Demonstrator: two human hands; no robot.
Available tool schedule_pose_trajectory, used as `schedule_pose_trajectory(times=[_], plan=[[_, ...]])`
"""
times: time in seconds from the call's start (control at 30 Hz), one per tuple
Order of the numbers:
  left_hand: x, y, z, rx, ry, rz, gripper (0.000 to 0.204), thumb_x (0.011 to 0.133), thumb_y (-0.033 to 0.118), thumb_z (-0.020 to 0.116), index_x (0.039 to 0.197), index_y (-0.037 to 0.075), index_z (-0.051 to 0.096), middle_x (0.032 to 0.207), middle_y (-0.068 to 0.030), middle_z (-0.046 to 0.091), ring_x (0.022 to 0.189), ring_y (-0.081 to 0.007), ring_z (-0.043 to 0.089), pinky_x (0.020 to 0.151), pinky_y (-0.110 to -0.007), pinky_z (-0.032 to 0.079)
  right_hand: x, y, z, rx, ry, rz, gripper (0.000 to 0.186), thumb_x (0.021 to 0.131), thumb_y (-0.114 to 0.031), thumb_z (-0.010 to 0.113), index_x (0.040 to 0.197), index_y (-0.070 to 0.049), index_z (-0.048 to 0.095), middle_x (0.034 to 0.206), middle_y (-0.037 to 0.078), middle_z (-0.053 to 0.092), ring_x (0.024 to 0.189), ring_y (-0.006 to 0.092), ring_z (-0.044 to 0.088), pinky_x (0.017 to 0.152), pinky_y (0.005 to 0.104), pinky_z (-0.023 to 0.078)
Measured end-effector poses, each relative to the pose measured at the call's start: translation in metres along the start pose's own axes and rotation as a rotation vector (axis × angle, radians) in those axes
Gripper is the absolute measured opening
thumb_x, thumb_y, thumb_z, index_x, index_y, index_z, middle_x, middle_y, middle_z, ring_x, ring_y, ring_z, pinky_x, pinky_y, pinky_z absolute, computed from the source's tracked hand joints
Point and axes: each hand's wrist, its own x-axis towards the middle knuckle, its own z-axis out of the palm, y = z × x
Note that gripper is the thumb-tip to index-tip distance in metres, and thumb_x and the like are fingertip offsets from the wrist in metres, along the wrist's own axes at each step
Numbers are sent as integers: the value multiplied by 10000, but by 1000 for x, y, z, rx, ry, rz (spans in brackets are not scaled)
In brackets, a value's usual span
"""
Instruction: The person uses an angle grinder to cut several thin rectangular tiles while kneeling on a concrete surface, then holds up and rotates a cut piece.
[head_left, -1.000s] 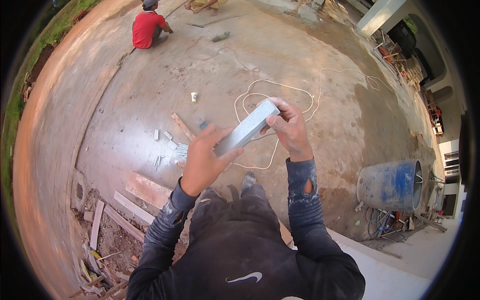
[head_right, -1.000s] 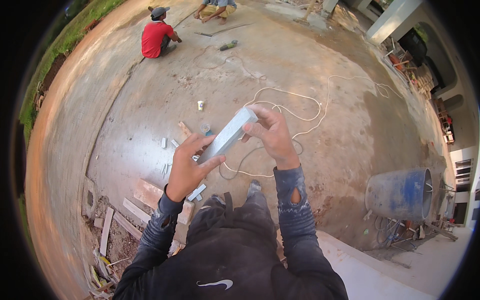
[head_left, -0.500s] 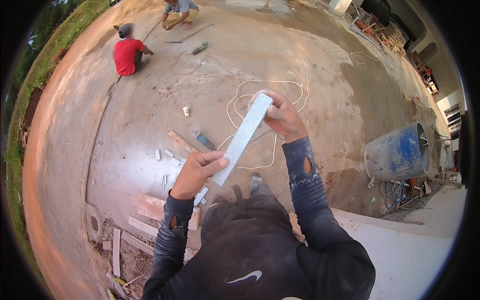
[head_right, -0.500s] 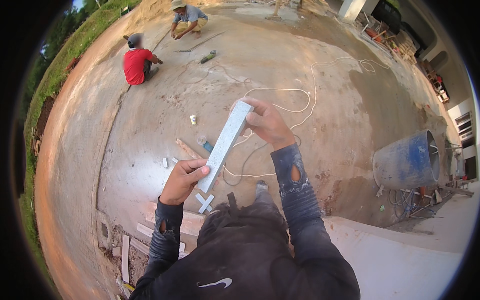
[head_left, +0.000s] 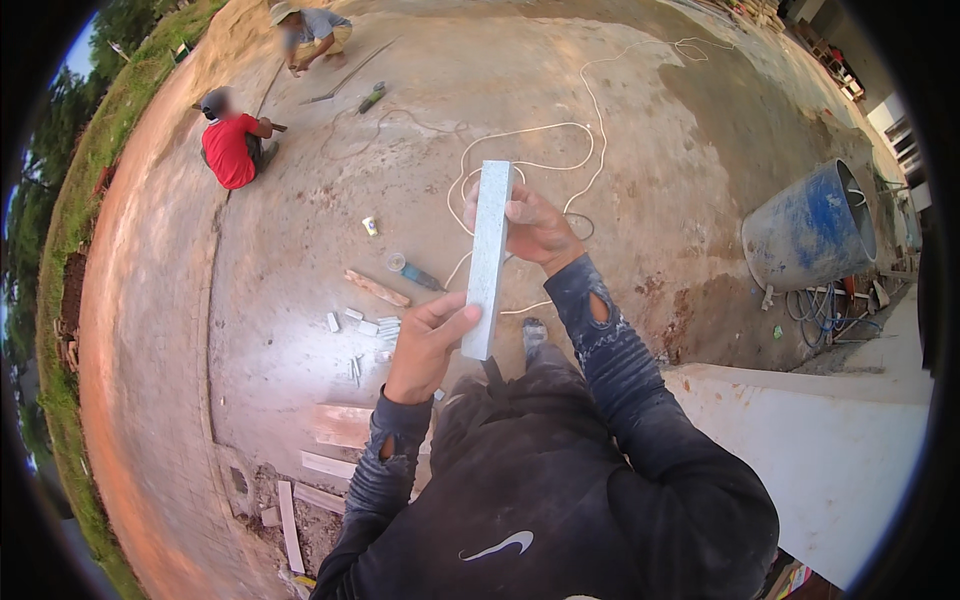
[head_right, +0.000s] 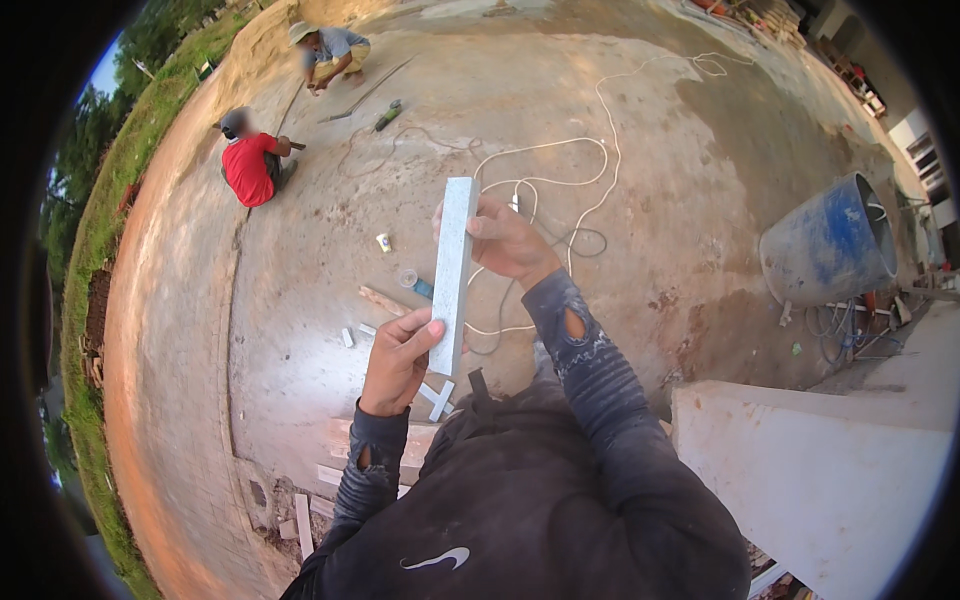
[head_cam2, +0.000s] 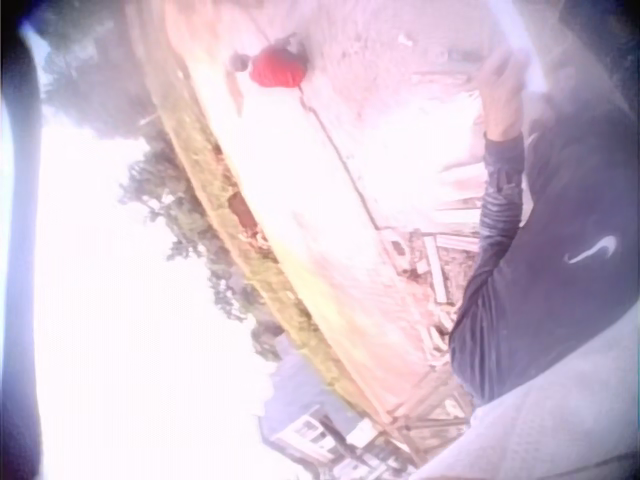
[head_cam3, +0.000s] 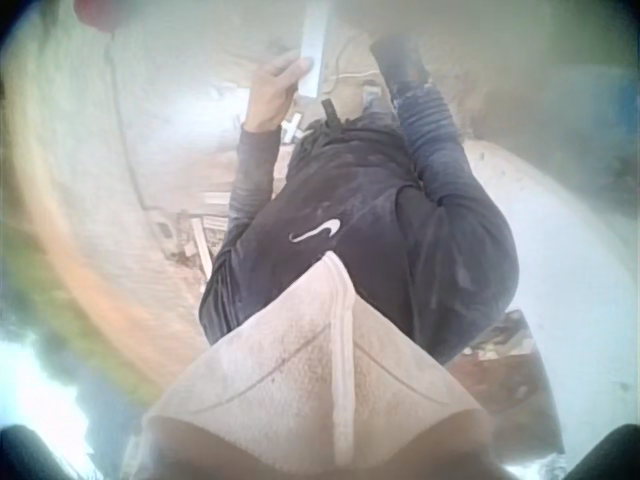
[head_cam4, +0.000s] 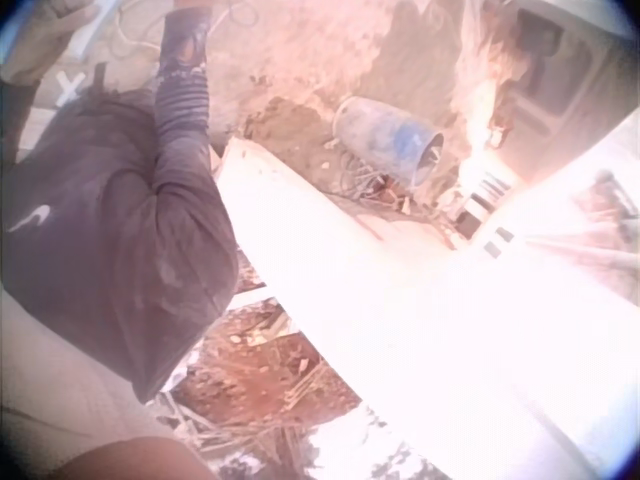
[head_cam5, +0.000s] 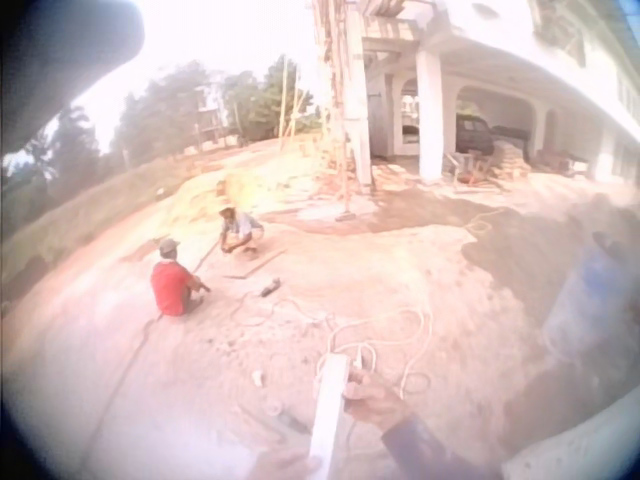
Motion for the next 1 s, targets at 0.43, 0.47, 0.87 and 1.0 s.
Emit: schedule_pose_trajectory(times=[0.43,0.47,0.87,1.0], plan=[[-1,4,16,-49,7,-24,309,958,117,630,1189,-88,618,1006,-107,694,853,-164,676,781,-288,533,-15,12,2,15,-36,37,595,755,-285,824,1207,-16,545,1055,98,624,988,213,632,842,340,522],[0,3,15,-63,-19,-35,325,966,140,623,1201,-84,606,1024,-110,689,877,-171,675,793,-294,531,-15,12,-1,17,-43,34,593,752,-285,826,1201,-14,549,1050,100,628,980,216,635,838,341,523],[60,-72,36,-692,-561,-268,580,953,388,619,1325,-28,460,1104,-138,599,990,-281,595,893,-421,497,-44,-6,-39,154,-83,-12,584,677,-245,871,1130,-48,559,967,96,628,875,247,647,750,376,525],[87,-93,70,-718,-581,-335,507,941,349,644,1251,-21,487,1067,-131,557,969,-278,594,842,-406,530,-75,-27,-75,178,-109,-24,605,707,-275,864,1162,-15,562,986,106,652,916,241,655,802,372,525]])
